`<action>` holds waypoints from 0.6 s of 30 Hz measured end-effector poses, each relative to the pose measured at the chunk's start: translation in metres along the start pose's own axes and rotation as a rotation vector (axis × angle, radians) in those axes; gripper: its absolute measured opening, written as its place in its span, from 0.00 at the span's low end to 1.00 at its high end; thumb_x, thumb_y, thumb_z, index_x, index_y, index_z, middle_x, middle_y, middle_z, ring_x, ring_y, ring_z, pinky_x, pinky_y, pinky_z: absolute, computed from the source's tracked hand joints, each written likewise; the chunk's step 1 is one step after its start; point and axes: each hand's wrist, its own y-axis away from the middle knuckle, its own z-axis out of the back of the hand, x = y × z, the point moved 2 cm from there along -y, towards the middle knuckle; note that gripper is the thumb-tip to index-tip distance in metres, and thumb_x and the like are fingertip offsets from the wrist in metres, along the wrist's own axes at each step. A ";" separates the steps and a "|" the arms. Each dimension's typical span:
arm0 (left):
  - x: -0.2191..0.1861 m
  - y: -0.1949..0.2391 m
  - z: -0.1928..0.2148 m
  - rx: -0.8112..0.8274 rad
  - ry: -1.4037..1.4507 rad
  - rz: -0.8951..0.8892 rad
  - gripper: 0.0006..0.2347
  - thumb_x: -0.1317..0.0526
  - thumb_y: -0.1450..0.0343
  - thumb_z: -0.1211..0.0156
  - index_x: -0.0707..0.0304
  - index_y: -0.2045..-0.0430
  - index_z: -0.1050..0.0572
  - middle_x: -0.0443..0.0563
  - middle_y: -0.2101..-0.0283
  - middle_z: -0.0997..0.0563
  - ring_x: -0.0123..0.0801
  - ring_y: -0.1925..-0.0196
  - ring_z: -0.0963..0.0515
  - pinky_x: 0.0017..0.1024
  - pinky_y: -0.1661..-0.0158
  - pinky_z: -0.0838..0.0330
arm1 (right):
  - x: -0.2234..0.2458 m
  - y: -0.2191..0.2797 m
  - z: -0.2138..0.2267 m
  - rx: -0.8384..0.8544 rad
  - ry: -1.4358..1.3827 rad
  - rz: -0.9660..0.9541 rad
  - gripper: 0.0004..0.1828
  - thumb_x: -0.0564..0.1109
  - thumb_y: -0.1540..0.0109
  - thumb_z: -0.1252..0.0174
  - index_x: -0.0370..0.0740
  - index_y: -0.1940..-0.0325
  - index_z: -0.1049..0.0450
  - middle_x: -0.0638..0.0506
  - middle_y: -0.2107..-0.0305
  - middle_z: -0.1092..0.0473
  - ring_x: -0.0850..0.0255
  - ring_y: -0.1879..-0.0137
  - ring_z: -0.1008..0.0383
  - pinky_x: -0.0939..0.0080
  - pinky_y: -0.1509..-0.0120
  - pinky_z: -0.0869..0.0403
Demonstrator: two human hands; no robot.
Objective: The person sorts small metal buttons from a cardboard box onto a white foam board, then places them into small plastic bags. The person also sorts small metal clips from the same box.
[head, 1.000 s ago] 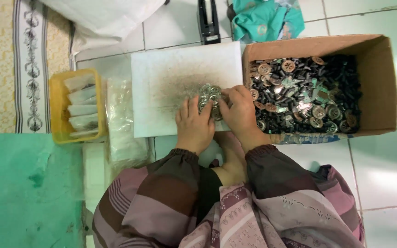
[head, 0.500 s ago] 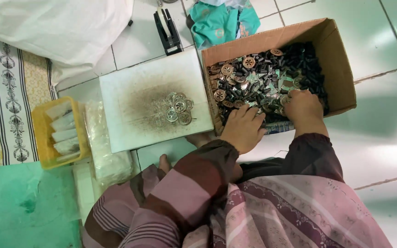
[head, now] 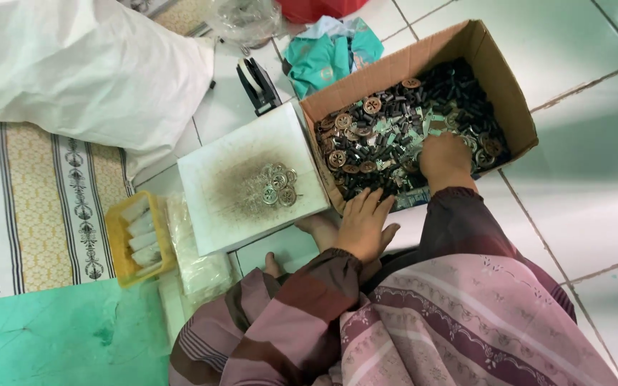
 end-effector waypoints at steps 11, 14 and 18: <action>0.018 0.112 0.093 0.394 -0.085 0.559 0.27 0.42 0.22 0.64 0.54 0.29 0.44 0.61 0.35 0.33 0.53 0.35 0.29 0.49 0.41 0.31 | 0.033 0.062 0.048 -0.134 -0.054 0.131 0.12 0.34 0.35 0.42 0.35 0.50 0.17 0.40 0.62 0.24 0.47 0.56 0.21 0.47 0.56 0.19; -0.001 0.124 0.114 0.484 0.042 0.631 0.31 0.42 0.22 0.68 0.59 0.26 0.52 0.69 0.34 0.32 0.58 0.36 0.26 0.51 0.42 0.28 | 0.038 0.078 0.044 -0.165 -0.119 0.149 0.13 0.34 0.35 0.43 0.35 0.48 0.19 0.40 0.61 0.26 0.48 0.55 0.22 0.46 0.55 0.19; -0.019 0.152 0.120 0.499 -0.046 0.594 0.33 0.39 0.23 0.69 0.64 0.28 0.45 0.68 0.37 0.27 0.55 0.35 0.26 0.49 0.37 0.33 | 0.022 0.084 0.011 -0.210 -0.170 0.174 0.19 0.41 0.32 0.47 0.44 0.37 0.24 0.45 0.49 0.29 0.51 0.46 0.24 0.49 0.43 0.22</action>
